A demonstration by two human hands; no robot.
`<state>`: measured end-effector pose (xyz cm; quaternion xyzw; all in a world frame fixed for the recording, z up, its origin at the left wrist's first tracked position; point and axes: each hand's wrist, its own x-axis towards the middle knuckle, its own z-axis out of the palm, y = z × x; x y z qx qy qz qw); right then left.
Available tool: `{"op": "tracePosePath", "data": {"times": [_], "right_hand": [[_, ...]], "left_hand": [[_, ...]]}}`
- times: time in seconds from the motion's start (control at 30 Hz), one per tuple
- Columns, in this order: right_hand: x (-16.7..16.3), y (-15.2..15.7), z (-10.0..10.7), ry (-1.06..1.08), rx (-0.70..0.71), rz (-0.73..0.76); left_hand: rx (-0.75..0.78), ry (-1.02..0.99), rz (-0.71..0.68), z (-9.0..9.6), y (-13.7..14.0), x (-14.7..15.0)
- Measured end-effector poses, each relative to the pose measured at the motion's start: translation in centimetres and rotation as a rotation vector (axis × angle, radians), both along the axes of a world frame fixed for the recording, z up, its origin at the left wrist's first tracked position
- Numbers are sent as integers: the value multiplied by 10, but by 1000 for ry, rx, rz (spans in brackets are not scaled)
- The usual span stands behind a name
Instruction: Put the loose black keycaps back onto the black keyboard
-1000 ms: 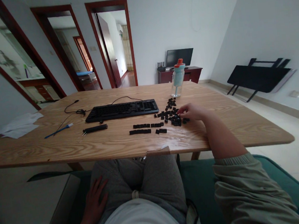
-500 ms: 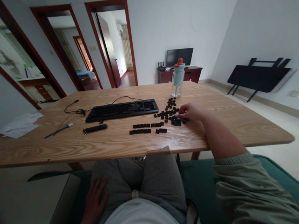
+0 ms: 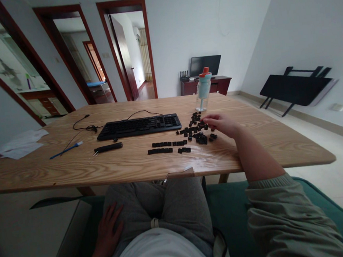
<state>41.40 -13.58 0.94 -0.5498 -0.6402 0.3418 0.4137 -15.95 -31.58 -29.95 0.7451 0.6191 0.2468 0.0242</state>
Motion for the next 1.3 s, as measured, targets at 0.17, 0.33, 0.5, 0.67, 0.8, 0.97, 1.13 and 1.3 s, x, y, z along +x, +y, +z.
{"op": "tracePosePath", "data": {"times": [0.17, 0.33, 0.5, 0.67, 0.8, 0.97, 1.13, 1.3], "right_hand": [[-1, 0, -1, 105, -47, 41], [2, 3, -5, 95, -49, 40], [3, 7, -8, -50, 2, -32], [2, 12, -12, -219, 10, -89], [3, 13, -14, -355, -37, -107], [5, 13, -17, -449, -59, -64], [8, 18, -21, -494, -27, 17], [11, 20, -21, -543, 16, -17]], "left_hand": [[-4, -6, 7, -1, 1, 0], [19, -2, 0, -2, 1, 0], [34, 16, -6, -3, 0, -1], [44, 24, -13, -5, 1, -2], [31, 31, -10, -5, 1, -3], [38, 23, -20, -6, 0, -4], [40, 15, -7, -8, 1, -3], [20, 12, -8, -6, 1, -3]]}}
